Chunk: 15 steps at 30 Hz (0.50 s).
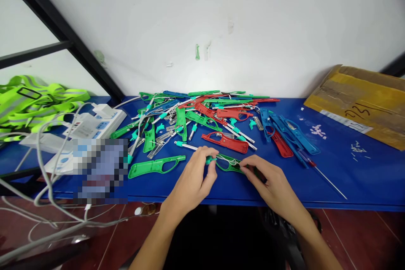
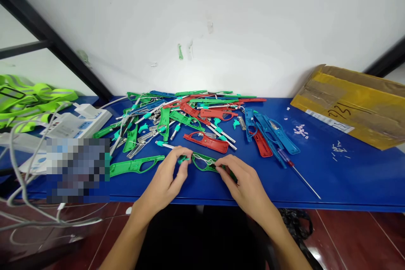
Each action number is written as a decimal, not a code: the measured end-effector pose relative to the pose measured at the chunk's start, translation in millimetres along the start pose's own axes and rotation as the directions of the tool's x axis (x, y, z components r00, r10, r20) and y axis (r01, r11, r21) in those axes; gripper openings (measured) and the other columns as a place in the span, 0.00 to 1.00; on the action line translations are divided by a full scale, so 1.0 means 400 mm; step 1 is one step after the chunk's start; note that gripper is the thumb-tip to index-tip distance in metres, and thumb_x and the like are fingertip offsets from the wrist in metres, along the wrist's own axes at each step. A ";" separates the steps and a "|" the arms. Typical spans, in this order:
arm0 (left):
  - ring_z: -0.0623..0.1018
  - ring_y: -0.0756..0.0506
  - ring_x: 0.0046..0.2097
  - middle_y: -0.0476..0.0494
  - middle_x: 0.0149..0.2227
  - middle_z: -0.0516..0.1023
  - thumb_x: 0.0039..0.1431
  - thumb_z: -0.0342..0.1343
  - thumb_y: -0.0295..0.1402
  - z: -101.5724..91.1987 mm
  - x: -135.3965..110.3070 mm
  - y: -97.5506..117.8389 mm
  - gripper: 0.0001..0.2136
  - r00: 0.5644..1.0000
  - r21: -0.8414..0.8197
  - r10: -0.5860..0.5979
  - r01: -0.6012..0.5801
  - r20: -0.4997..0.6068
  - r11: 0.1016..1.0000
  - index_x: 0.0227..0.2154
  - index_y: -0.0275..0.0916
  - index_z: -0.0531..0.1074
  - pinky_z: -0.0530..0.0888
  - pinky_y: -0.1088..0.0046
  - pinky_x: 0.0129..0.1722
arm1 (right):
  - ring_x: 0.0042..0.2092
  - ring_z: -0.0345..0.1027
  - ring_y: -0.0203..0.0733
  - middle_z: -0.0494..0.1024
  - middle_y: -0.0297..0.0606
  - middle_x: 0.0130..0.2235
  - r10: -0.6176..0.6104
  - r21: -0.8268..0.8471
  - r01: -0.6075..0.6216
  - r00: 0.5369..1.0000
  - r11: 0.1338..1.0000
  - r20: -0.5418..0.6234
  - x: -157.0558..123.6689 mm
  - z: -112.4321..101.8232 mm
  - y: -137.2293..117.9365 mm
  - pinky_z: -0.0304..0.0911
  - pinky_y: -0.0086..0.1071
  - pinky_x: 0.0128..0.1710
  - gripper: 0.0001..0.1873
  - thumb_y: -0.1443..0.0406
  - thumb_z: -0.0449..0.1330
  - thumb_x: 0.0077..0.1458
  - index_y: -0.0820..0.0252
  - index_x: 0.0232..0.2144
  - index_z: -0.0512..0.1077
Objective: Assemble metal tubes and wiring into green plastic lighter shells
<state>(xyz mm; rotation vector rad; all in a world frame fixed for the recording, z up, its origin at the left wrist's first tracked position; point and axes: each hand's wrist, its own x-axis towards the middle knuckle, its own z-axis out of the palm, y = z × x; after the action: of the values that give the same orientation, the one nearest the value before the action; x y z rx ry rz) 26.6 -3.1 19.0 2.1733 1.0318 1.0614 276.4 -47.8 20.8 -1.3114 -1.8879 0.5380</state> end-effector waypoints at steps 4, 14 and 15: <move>0.81 0.43 0.45 0.45 0.42 0.83 0.80 0.50 0.32 -0.030 0.062 0.009 0.09 0.991 0.124 0.064 -0.079 0.120 0.989 0.47 0.41 0.76 0.72 0.64 0.51 | 0.43 0.78 0.40 0.83 0.35 0.43 -0.012 -0.001 0.012 1.000 1.000 0.003 0.002 0.001 0.000 0.73 0.30 0.47 0.06 0.65 0.59 0.75 0.51 0.47 0.77; 0.81 0.48 0.34 0.49 0.36 0.89 0.72 0.60 0.29 -0.056 0.267 0.012 0.09 0.662 0.050 -0.003 -0.052 0.749 0.997 0.41 0.39 0.88 0.70 0.73 0.38 | 0.45 0.80 0.41 0.84 0.36 0.45 -0.042 -0.017 0.042 0.999 0.999 0.004 0.001 0.006 0.013 0.73 0.32 0.48 0.07 0.65 0.58 0.76 0.51 0.49 0.77; 0.81 0.48 0.35 0.48 0.37 0.89 0.71 0.61 0.29 -0.056 0.277 0.007 0.09 0.620 0.009 0.005 -0.019 0.785 1.000 0.42 0.39 0.88 0.70 0.74 0.37 | 0.45 0.80 0.41 0.84 0.36 0.45 -0.044 -0.018 0.044 0.999 0.999 0.002 0.001 0.007 0.013 0.73 0.32 0.48 0.07 0.65 0.58 0.76 0.51 0.49 0.76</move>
<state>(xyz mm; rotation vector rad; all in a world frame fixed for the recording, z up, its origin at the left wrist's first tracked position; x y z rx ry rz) 54.7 86.8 81.5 2.2793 0.5832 0.0033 277.4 -45.2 15.6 -1.2784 -1.9230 0.5004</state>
